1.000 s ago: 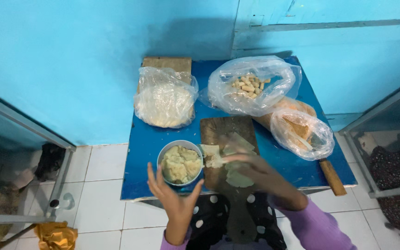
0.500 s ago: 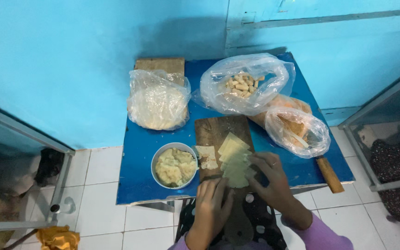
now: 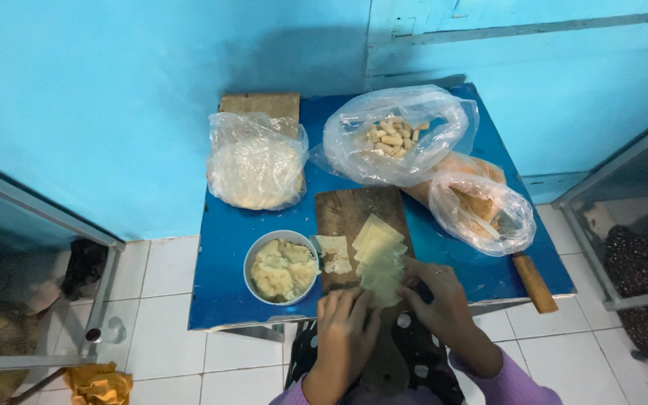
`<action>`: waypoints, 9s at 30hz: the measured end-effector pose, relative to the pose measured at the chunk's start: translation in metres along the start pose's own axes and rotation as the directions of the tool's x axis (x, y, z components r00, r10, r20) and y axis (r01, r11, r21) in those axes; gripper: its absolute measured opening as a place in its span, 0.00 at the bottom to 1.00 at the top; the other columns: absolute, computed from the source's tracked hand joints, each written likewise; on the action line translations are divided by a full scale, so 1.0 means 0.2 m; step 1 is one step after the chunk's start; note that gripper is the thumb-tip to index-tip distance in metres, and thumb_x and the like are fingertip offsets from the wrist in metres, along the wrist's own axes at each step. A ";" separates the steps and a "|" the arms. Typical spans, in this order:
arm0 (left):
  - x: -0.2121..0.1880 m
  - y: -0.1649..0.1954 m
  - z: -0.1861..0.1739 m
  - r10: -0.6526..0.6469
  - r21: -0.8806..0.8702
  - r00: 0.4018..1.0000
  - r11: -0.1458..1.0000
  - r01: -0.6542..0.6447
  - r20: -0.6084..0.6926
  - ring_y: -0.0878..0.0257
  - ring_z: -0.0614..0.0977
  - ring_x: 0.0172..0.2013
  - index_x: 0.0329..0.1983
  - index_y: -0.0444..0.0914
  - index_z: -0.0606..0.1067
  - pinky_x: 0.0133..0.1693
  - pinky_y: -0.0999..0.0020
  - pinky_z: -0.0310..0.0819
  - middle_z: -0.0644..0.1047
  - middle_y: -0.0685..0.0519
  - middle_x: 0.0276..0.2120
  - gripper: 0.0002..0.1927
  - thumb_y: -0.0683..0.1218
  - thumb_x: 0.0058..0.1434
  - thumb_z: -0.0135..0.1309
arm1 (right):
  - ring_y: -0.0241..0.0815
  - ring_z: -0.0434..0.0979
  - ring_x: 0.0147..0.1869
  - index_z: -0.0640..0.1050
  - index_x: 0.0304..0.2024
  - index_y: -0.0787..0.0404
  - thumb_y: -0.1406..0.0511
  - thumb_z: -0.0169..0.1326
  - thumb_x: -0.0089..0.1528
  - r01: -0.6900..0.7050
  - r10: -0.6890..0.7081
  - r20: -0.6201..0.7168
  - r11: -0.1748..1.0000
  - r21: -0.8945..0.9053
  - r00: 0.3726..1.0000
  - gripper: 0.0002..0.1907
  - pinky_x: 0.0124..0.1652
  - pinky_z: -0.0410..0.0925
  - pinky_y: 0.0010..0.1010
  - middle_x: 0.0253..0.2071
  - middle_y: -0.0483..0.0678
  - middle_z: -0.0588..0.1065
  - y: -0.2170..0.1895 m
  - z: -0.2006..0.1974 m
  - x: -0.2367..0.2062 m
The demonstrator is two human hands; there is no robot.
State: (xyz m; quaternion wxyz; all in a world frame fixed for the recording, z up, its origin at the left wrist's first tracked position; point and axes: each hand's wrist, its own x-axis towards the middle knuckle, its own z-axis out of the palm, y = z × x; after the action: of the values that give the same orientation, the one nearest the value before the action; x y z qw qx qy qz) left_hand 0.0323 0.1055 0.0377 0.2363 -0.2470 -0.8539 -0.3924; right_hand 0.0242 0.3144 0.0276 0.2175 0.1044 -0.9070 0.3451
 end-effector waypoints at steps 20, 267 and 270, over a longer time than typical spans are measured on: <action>0.01 -0.04 0.01 0.024 0.030 0.999 0.999 -0.025 0.028 0.49 0.75 0.47 0.50 0.33 0.78 0.53 0.51 0.63 0.76 0.47 0.44 0.22 0.44 0.52 0.66 | 0.59 0.70 0.60 0.78 0.55 0.57 0.66 0.63 0.53 0.057 -0.055 0.044 0.996 -0.067 0.998 0.26 0.56 0.61 0.49 0.54 0.55 0.73 -0.04 -0.01 0.05; 0.02 -0.02 0.08 -0.057 0.133 0.997 0.989 0.062 -0.047 0.48 0.77 0.46 0.45 0.38 0.78 0.51 0.52 0.64 0.76 0.47 0.42 0.19 0.47 0.52 0.67 | 0.54 0.83 0.49 0.75 0.61 0.66 0.80 0.56 0.67 -0.038 -0.162 -0.488 0.927 -0.374 0.857 0.20 0.47 0.74 0.39 0.46 0.58 0.80 0.31 -0.41 0.21; 0.01 0.00 0.07 -0.092 0.161 0.995 0.982 0.097 -0.037 0.48 0.76 0.46 0.45 0.37 0.78 0.48 0.52 0.64 0.76 0.47 0.42 0.20 0.49 0.52 0.67 | 0.53 0.84 0.46 0.75 0.60 0.66 0.79 0.56 0.66 -0.069 -0.134 -0.515 0.932 -0.357 0.847 0.19 0.44 0.75 0.37 0.43 0.59 0.80 0.33 -0.39 0.19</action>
State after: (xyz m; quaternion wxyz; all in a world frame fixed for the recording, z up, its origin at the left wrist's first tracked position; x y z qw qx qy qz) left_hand 0.0274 0.1172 0.0304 0.2492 -0.1802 -0.8904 -0.3357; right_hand -0.0068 0.4144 0.0595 0.4810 -0.0215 -0.8570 0.1837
